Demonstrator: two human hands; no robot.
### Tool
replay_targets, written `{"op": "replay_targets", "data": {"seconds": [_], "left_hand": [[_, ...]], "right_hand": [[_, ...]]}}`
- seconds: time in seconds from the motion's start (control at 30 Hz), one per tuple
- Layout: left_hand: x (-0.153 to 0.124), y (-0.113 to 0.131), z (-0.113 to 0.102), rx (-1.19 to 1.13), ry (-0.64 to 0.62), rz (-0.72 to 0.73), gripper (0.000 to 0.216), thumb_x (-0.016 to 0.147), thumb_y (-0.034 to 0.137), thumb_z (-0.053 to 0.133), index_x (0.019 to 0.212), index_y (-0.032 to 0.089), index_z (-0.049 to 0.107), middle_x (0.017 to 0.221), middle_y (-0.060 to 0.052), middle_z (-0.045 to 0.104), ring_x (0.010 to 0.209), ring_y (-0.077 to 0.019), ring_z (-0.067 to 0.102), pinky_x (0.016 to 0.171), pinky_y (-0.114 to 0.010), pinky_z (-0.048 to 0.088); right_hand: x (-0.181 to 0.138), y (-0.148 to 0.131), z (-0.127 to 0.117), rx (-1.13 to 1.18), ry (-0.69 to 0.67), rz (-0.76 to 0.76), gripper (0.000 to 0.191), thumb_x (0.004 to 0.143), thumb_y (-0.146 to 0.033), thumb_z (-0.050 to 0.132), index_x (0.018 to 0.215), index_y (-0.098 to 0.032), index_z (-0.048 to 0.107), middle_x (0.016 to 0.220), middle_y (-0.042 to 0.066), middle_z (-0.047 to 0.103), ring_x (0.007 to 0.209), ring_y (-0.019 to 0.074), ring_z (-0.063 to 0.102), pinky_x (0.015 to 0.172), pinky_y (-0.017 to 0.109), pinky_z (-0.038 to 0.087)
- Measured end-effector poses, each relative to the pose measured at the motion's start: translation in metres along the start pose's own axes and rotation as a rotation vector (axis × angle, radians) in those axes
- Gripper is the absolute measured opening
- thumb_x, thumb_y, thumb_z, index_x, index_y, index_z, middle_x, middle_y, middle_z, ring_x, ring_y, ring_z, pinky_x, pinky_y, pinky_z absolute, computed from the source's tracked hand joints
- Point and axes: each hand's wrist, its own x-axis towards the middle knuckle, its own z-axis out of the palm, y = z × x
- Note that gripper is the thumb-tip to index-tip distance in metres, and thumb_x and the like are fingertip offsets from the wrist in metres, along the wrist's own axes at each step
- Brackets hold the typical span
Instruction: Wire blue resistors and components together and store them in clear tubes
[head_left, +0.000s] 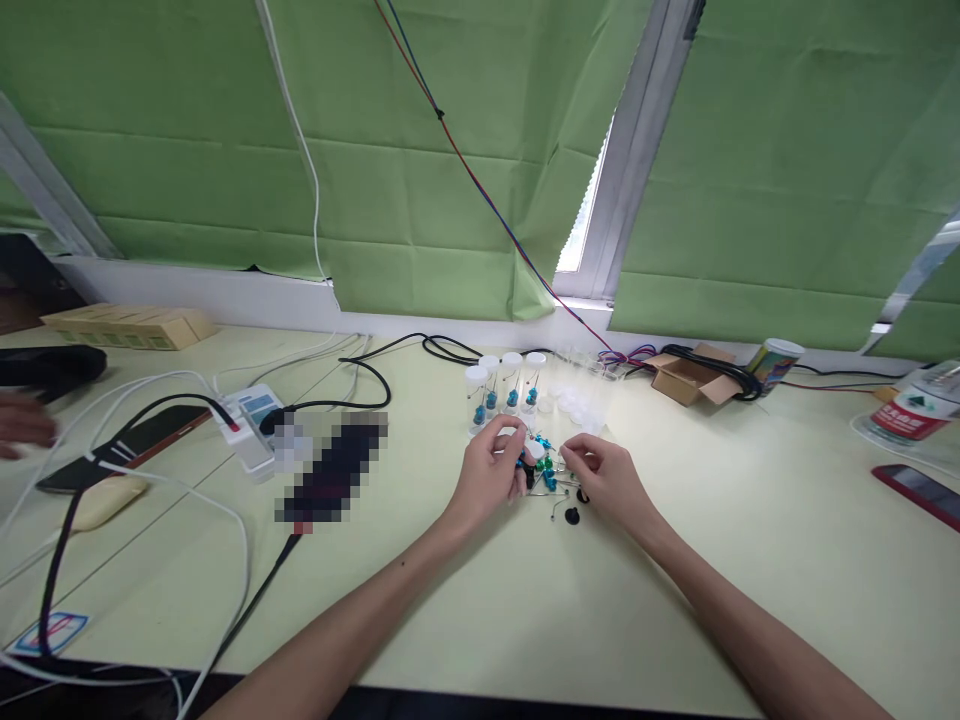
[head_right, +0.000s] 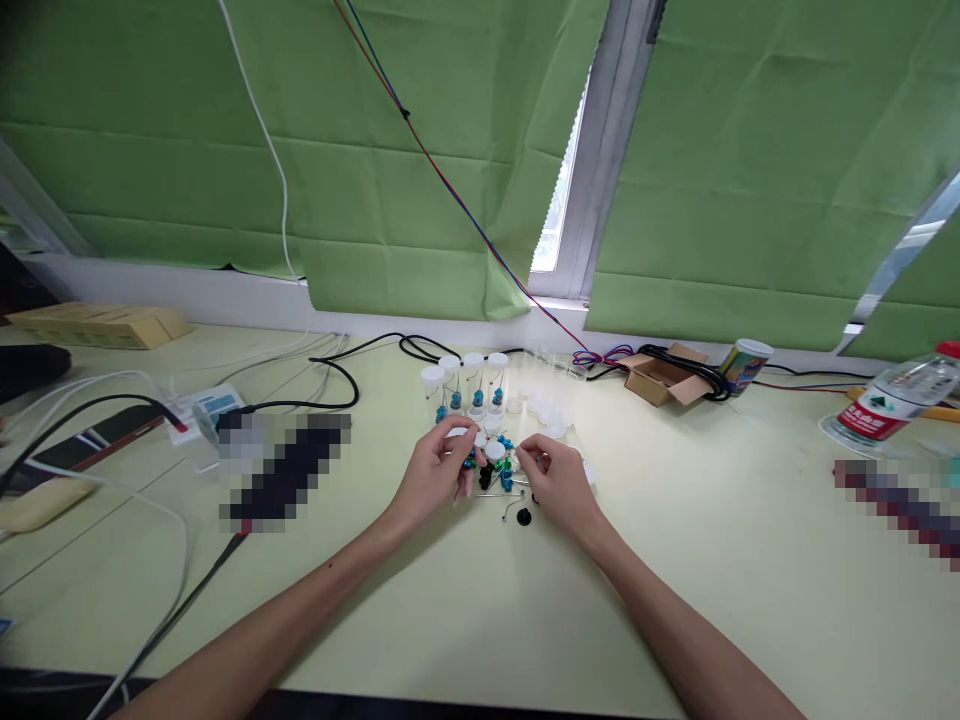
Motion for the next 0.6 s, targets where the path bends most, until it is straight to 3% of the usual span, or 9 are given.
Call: {"op": "replay_targets", "data": {"seconds": [0.3, 0.6], "left_hand": [[0.0067, -0.0047, -0.0020, -0.098, 0.061, -0.029, 0.034, 0.081, 0.050, 0.063, 0.082, 0.016, 0.060, 0.074, -0.002, 0.060, 0.047, -0.0112, 0.059, 0.042, -0.024, 0.046], [0.0040, -0.0012, -0.0002, -0.145, 0.079, -0.088, 0.033, 0.075, 0.044, 0.072, 0.085, 0.014, 0.063, 0.080, -0.007, 0.066, 0.057, -0.0156, 0.066, 0.056, -0.029, 0.055]], "right_hand": [[0.0002, -0.0022, 0.0015, -0.011, -0.001, -0.006, 0.030, 0.088, -0.043, 0.051, 0.077, -0.017, 0.064, 0.064, 0.002, 0.061, 0.052, 0.0135, 0.047, 0.051, 0.026, 0.037], [-0.0011, -0.0035, 0.0029, -0.113, 0.007, -0.068, 0.028, 0.091, -0.039, 0.047, 0.078, -0.019, 0.063, 0.063, 0.002, 0.060, 0.055, 0.0152, 0.049, 0.054, 0.028, 0.041]]}}
